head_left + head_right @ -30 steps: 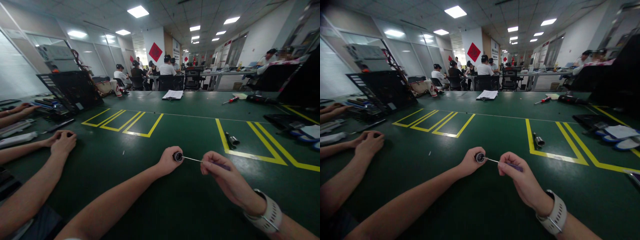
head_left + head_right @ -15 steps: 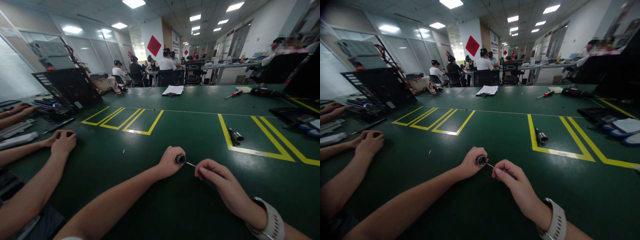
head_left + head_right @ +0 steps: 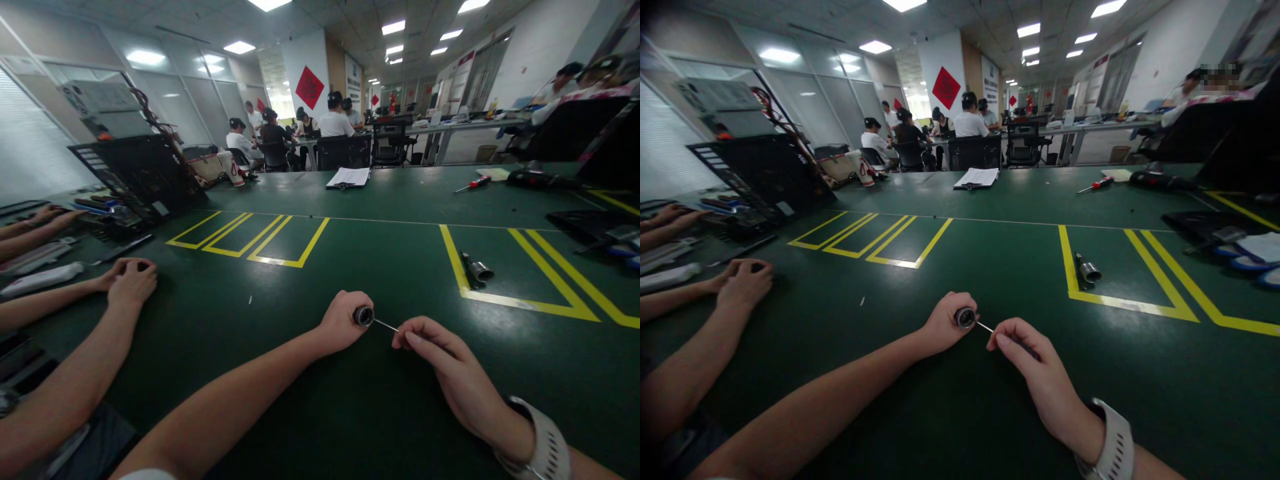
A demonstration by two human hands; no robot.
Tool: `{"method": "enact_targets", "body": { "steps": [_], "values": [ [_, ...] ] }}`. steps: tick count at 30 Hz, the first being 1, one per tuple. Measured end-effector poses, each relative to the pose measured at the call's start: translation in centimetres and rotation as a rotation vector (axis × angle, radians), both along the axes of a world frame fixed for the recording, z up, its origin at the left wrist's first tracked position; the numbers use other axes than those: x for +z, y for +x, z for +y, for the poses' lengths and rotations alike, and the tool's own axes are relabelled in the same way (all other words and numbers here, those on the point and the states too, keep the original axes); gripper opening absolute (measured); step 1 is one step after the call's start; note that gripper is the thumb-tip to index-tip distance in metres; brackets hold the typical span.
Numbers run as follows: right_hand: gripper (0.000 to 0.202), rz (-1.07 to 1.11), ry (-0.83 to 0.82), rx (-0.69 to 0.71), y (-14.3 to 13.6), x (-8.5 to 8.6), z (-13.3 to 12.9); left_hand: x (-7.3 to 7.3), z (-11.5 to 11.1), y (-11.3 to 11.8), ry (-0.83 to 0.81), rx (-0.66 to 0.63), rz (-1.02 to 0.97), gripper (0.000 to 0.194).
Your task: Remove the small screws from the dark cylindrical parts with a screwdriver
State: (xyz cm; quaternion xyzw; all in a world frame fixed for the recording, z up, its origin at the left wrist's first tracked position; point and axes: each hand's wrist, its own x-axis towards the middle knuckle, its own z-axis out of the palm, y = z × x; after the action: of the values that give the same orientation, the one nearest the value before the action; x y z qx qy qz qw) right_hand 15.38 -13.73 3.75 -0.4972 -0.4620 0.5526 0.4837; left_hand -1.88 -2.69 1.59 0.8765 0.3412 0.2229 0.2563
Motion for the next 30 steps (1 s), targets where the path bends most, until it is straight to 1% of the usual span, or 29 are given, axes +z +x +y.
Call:
{"method": "enact_targets", "body": {
  "steps": [2, 3, 5, 7, 10, 12, 16, 18, 21, 26, 30],
  "values": [
    [0.019, -0.144, 0.03, 0.029, 0.0, 0.1, -0.3, 0.0, -0.1, 0.0, 0.012, 0.011, 0.031, 0.004],
    [0.02, -0.178, 0.031, 0.043, 0.0, 0.2, -0.3, 0.0, -0.1, 0.1, 0.015, 0.011, 0.041, 0.004],
    [0.021, -0.165, 0.005, 0.051, 0.1, 0.2, -0.4, 0.2, -0.2, 0.1, 0.017, 0.004, 0.05, 0.006],
    [0.021, -0.061, -0.042, 0.031, 0.1, 0.3, -0.2, 0.2, -0.2, 0.1, 0.017, -0.005, 0.046, 0.006],
    [0.017, 0.172, -0.115, -0.003, 0.3, 0.2, 0.1, 0.2, -0.2, 0.0, 0.021, -0.02, 0.013, 0.005],
    [0.015, 0.291, -0.152, -0.006, 0.4, 0.0, 0.4, 0.2, -0.2, -0.1, 0.018, -0.03, -0.01, 0.006],
    [0.013, 0.416, -0.19, 0.003, 0.5, -0.4, 0.8, 0.1, 0.1, -0.1, -0.019, -0.054, -0.055, 0.008],
    [0.013, 0.425, -0.183, 0.004, 0.4, -0.5, 0.7, 0.1, 0.1, -0.1, -0.036, -0.059, -0.07, 0.009],
    [0.014, 0.372, -0.159, -0.005, 0.1, -0.3, 0.4, 0.1, 0.1, 0.0, -0.037, -0.043, -0.054, 0.008],
    [0.014, 0.259, -0.113, -0.031, -0.1, -0.1, 0.0, -0.1, 0.0, -0.1, 0.02, -0.027, -0.008, 0.003],
    [0.014, 0.316, -0.125, -0.038, 0.1, -0.3, 0.2, -0.4, 0.1, -0.1, 0.043, -0.023, -0.003, 0.005]
  ]
}}
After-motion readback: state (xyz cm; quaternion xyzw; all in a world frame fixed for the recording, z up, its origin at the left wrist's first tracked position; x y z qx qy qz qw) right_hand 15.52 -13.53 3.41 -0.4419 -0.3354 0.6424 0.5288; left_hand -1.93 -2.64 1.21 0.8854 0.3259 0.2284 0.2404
